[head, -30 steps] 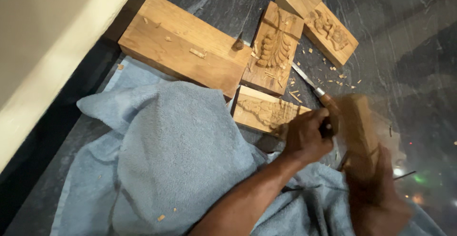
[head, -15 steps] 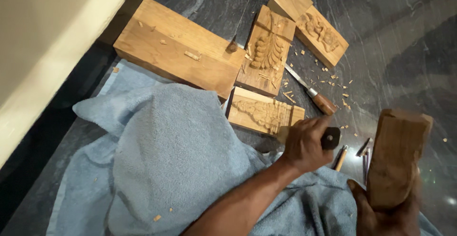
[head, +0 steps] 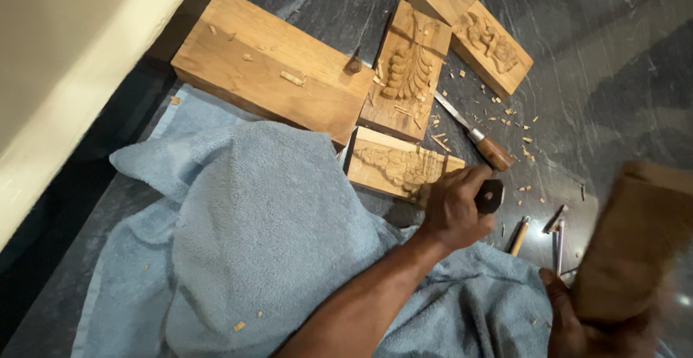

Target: The person carves a wooden block using a chisel and a wooden mallet. They repeatedly strike the chisel to shape the wood, creating wood shavings. Several other carved wooden blocks are visible on the floor.

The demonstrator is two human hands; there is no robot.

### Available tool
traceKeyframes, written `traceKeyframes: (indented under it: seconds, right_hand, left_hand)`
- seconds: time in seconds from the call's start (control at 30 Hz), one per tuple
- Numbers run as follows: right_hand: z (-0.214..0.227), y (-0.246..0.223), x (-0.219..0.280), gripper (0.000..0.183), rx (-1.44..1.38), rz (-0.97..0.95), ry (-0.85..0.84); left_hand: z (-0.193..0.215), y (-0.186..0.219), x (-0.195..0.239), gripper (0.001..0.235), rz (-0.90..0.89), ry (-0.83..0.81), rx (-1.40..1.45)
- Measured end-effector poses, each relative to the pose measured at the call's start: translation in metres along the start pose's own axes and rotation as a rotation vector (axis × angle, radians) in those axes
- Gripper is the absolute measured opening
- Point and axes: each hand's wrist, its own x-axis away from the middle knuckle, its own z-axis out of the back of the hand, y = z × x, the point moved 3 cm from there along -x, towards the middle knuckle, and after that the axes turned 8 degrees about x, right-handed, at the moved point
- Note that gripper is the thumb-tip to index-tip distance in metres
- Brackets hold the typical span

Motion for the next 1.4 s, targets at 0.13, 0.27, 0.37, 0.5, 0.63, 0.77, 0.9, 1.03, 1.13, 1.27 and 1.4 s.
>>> traceKeyframes:
  seconds: [0.13, 0.27, 0.37, 0.5, 0.63, 0.77, 0.9, 1.03, 1.13, 1.27, 1.4]
  right_hand:
    - [-0.012, -0.015, 0.005, 0.096, 0.427, 0.129, -0.069]
    - [-0.019, -0.017, 0.008, 0.088, -0.016, -0.003, -0.045]
    - [-0.019, -0.010, -0.006, 0.081, 0.167, 0.267, 0.049]
    - [-0.044, 0.068, -0.025, 0.063, 0.044, -0.607, -0.319]
    - [-0.094, 0.112, -0.041, 0.058, -0.213, -0.725, -0.509]
    - [-0.130, 0.120, -0.039, 0.069, -0.187, -0.599, -0.546]
    - [-0.132, 0.117, -0.028, 0.078, -0.091, -0.444, -0.550]
    - [-0.128, 0.115, -0.022, 0.073, -0.027, -0.477, -0.626]
    - [-0.125, 0.110, -0.027, 0.079, 0.013, -0.468, -0.625]
    - [-0.124, 0.109, -0.027, 0.083, 0.037, -0.477, -0.639]
    - [-0.126, 0.113, -0.026, 0.086, 0.097, -0.455, -0.646]
  left_hand:
    - [0.008, 0.005, 0.000, 0.031, -0.070, -0.002, 0.011]
    - [0.008, 0.008, 0.002, 0.027, -0.095, -0.017, -0.025]
    - [0.008, 0.023, -0.013, 0.021, -0.089, 0.148, 0.080]
    - [0.034, -0.005, -0.075, 0.019, 0.325, 0.400, 0.650]
    - [0.079, -0.041, -0.104, 0.032, 0.320, 0.350, 1.006]
    - [0.098, -0.045, -0.078, 0.014, 0.425, 0.479, 1.016]
    - [0.102, -0.039, -0.048, 0.019, 0.581, 0.564, 0.564]
    - [0.098, -0.045, -0.038, 0.038, 0.730, 0.376, -0.403]
    - [0.085, -0.031, -0.044, 0.032, 0.223, 0.322, -0.403]
    - [0.079, -0.029, -0.029, 0.028, 0.272, 0.091, -0.384]
    - [0.081, -0.050, -0.018, 0.035, 0.550, -0.062, -0.544]
